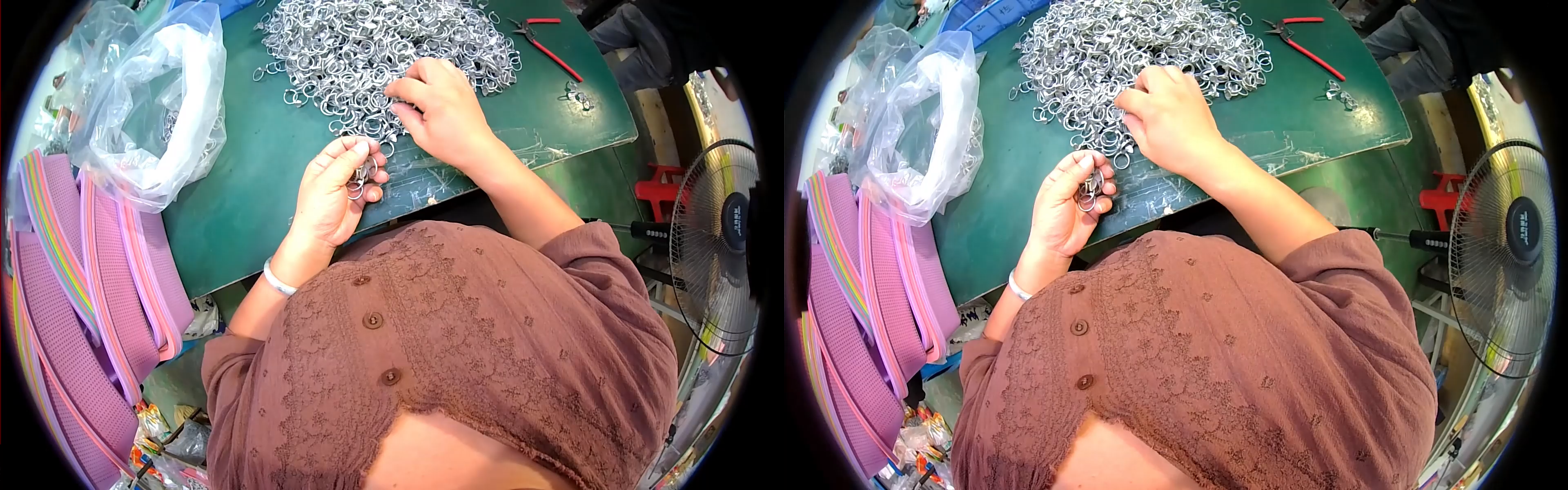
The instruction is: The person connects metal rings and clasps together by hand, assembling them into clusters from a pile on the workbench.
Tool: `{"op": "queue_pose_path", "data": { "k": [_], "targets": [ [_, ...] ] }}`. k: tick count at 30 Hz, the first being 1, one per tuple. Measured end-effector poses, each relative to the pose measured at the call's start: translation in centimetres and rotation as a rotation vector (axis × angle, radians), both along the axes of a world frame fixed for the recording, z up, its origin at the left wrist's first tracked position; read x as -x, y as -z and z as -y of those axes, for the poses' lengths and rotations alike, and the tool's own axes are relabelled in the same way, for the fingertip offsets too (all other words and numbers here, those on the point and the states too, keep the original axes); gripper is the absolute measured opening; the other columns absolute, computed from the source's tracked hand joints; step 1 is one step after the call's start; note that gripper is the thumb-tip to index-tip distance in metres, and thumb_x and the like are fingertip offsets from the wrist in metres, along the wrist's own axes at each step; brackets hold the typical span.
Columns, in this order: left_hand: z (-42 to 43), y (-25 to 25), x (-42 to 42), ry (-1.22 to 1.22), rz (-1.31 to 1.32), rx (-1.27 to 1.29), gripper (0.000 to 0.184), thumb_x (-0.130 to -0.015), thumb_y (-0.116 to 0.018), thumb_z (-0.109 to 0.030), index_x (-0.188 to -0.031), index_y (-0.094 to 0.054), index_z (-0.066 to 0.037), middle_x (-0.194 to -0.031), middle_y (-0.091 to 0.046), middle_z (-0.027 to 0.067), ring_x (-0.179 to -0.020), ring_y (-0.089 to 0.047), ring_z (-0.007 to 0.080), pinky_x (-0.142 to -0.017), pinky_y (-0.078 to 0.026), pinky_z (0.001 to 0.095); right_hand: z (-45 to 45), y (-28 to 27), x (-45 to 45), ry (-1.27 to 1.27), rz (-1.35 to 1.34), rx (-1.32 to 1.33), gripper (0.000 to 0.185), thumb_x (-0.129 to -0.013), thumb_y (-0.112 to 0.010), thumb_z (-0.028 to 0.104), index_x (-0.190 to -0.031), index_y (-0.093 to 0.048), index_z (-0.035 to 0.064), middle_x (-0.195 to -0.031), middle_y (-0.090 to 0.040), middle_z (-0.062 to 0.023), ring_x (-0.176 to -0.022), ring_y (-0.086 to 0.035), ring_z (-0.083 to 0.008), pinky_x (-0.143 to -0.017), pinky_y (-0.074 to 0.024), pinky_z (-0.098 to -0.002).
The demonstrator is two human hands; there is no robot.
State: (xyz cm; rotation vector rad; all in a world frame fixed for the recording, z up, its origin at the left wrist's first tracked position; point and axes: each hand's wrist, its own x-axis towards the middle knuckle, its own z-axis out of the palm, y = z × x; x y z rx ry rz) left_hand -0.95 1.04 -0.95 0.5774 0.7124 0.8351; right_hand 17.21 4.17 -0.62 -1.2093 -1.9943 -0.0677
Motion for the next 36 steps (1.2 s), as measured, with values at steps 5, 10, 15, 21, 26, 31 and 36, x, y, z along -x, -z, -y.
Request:
{"op": "queue_pose_path", "data": {
  "k": [5, 10, 15, 21, 26, 31, 36],
  "targets": [
    [0.0, -0.1, 0.0, -0.002, -0.021, 0.002, 0.013, -0.087, -0.051, -0.015, -0.090, -0.052, -0.003, -0.080, -0.054, 0.0062, -0.067, -0.051, 0.0140, -0.049, -0.041, 0.0199, -0.3, -0.4, 0.2, -0.002, 0.138, 0.019, 0.006, -0.069, -0.062, 0.011, -0.075, -0.062, 0.0104, -0.076, -0.049, -0.0048, -0.078, -0.048, -0.0235, -0.070, -0.0387, -0.0363],
    [0.1, -0.3, 0.1, -0.007, -0.028, 0.012, 0.012, -0.086, -0.051, -0.015, -0.089, -0.052, -0.003, -0.080, -0.054, 0.0066, -0.066, -0.051, 0.0139, -0.049, -0.040, 0.0199, -0.8, -0.4, 0.2, -0.072, -0.016, 0.038, 0.006, -0.069, -0.062, 0.010, -0.075, -0.061, 0.0086, -0.077, -0.051, -0.0052, -0.079, -0.050, -0.0243, -0.070, -0.0395, -0.0359],
    [0.0, -0.1, 0.1, -0.022, -0.030, 0.009, 0.012, -0.086, -0.050, -0.014, -0.089, -0.052, -0.002, -0.079, -0.054, 0.0069, -0.066, -0.051, 0.0141, -0.049, -0.040, 0.0202, 0.0, -1.6, -1.0, -0.136, -0.472, 0.323, 0.005, -0.080, -0.055, 0.006, -0.080, -0.055, 0.0004, -0.076, -0.052, -0.0019, -0.068, -0.048, -0.0099, -0.061, -0.0388, -0.0223],
    [0.0, 0.0, 0.0, -0.020, -0.032, 0.004, 0.012, -0.086, -0.051, -0.014, -0.090, -0.053, -0.003, -0.079, -0.055, 0.0064, -0.065, -0.052, 0.0143, -0.049, -0.041, 0.0211, 0.9, -1.6, -3.6, -0.065, -0.825, 0.637, 0.007, -0.084, -0.051, 0.006, -0.084, -0.054, -0.0005, -0.075, -0.055, -0.0001, -0.063, -0.050, -0.0052, -0.059, -0.0408, -0.0178],
    [0.0, -0.1, -0.2, -0.019, -0.036, -0.009, 0.012, -0.086, -0.051, -0.014, -0.090, -0.054, -0.003, -0.078, -0.055, 0.0058, -0.065, -0.053, 0.0138, -0.049, -0.041, 0.0208, 0.7, -1.0, -4.2, -0.022, -0.765, 0.619, 0.007, -0.083, -0.053, 0.006, -0.083, -0.055, -0.0003, -0.076, -0.056, -0.0008, -0.064, -0.053, -0.0059, -0.058, -0.0429, -0.0197],
    [0.1, -0.2, -0.2, -0.022, -0.063, -0.008, 0.012, -0.086, -0.051, -0.013, -0.091, -0.054, -0.002, -0.078, -0.055, 0.0056, -0.064, -0.053, 0.0134, -0.049, -0.041, 0.0205, 0.6, -0.9, -4.5, 0.056, -0.373, 0.350, 0.005, -0.080, -0.054, 0.005, -0.083, -0.055, 0.0011, -0.074, -0.056, -0.0042, -0.062, -0.054, -0.0106, -0.057, -0.0429, -0.0237],
    [0.1, -0.1, -0.2, -0.016, -0.084, -0.016, 0.013, -0.085, -0.050, -0.011, -0.094, -0.054, -0.001, -0.078, -0.055, 0.0058, -0.064, -0.053, 0.0133, -0.049, -0.041, 0.0203, 0.1, -0.4, -4.7, 0.111, -0.123, 0.053, 0.007, -0.078, -0.055, 0.004, -0.085, -0.055, 0.0024, -0.078, -0.056, -0.0101, -0.069, -0.056, -0.0248, -0.061, -0.0445, -0.0301]
  ]
}}
